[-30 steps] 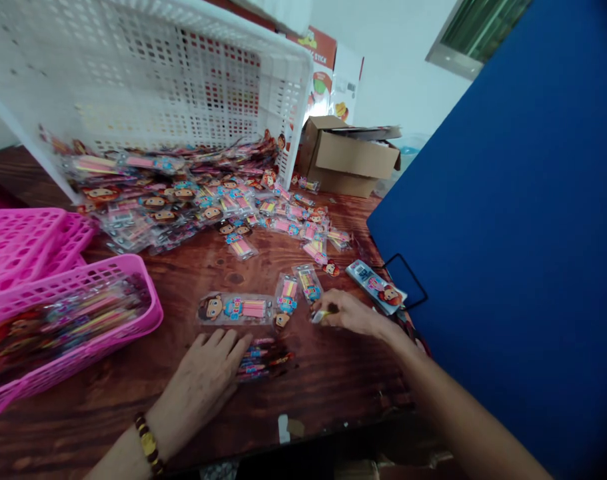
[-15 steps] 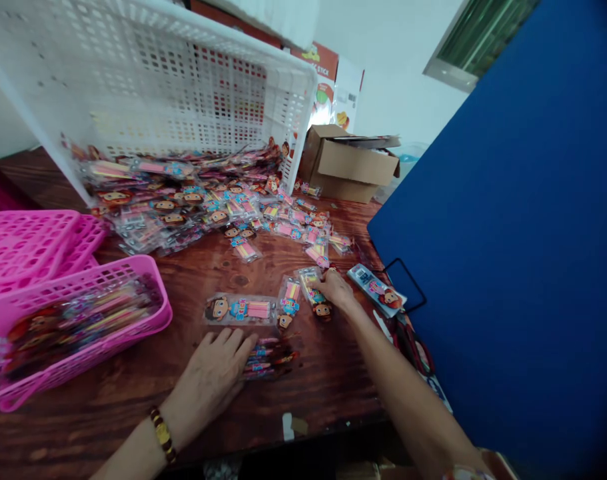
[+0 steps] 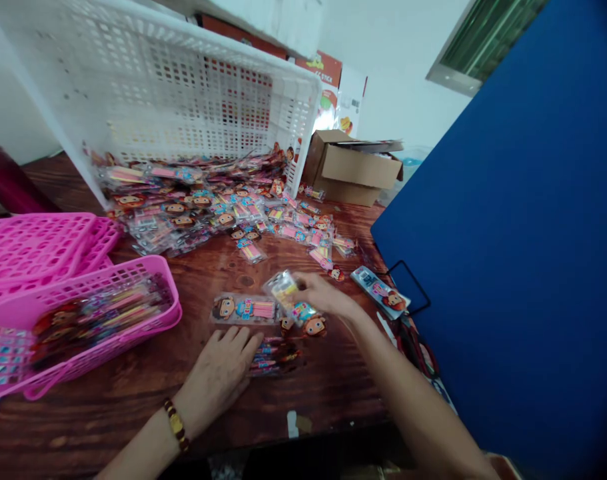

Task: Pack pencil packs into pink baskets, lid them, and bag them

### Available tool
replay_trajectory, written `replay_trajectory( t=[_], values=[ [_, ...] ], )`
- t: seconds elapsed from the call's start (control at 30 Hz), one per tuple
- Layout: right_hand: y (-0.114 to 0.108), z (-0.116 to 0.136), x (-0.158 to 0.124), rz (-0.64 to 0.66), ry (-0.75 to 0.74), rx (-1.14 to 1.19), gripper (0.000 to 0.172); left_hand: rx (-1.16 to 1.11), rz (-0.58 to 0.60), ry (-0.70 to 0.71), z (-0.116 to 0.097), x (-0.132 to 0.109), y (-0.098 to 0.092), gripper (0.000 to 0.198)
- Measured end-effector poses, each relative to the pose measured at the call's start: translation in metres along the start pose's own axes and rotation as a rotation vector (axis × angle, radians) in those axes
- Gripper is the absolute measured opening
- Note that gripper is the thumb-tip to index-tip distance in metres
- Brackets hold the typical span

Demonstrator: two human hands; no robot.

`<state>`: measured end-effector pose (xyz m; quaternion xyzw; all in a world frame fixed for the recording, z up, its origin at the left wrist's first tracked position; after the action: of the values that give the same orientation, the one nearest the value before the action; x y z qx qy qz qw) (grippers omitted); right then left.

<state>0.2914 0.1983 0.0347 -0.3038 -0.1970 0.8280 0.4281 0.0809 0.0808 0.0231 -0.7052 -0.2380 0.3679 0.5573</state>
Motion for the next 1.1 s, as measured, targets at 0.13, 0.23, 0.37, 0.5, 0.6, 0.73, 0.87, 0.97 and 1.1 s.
replay_trajectory(
  t=[0.13, 0.23, 0.37, 0.5, 0.6, 0.73, 0.87, 0.97, 1.1],
  values=[
    [0.019, -0.002, -0.008, 0.267, 0.044, -0.058, 0.012, -0.001, 0.008, -0.002, 0.001, 0.000, 0.001, 0.057],
    [-0.002, -0.020, -0.031, 0.278, 0.103, -0.086, 0.016, 0.005, -0.002, 0.004, 0.000, -0.001, 0.000, 0.056],
    [-0.042, -0.038, -0.057, 0.187, 0.121, -0.032, 0.007, -0.001, -0.011, 0.003, 0.000, -0.001, -0.002, 0.055],
    [-0.052, -0.051, -0.058, -0.271, 0.238, 0.167, 0.029, 0.001, -0.023, 0.000, 0.000, -0.001, 0.000, 0.055],
    [-0.030, -0.062, -0.053, -0.464, 0.371, 0.167, 0.038, 0.007, -0.023, 0.001, 0.001, -0.001, 0.001, 0.055],
    [-0.007, -0.073, -0.054, -0.451, 0.661, -0.097, 0.054, 0.007, -0.024, 0.005, 0.001, -0.002, 0.001, 0.055],
    [-0.002, -0.064, -0.050, -0.332, 0.762, -0.382, 0.057, 0.000, -0.023, 0.001, 0.000, -0.002, -0.001, 0.056],
    [0.005, -0.050, -0.044, -0.358, 0.706, -0.418, 0.048, -0.002, -0.019, 0.000, 0.000, -0.002, -0.001, 0.055],
    [0.014, -0.037, -0.043, -0.330, 0.608, -0.327, 0.041, 0.002, -0.025, 0.009, -0.001, -0.003, -0.003, 0.054]
  ],
)
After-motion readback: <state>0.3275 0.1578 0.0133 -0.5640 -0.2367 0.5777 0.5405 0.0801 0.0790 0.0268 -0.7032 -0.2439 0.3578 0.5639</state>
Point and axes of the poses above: each hand's wrist, its own x-axis towards the middle knuckle, its own y-axis out of the palm, z = x × y, the point moved 4 cm from there along x, towards the middle knuckle, and after that the axes turned 11 degrees about z, right-handed, at the moved point
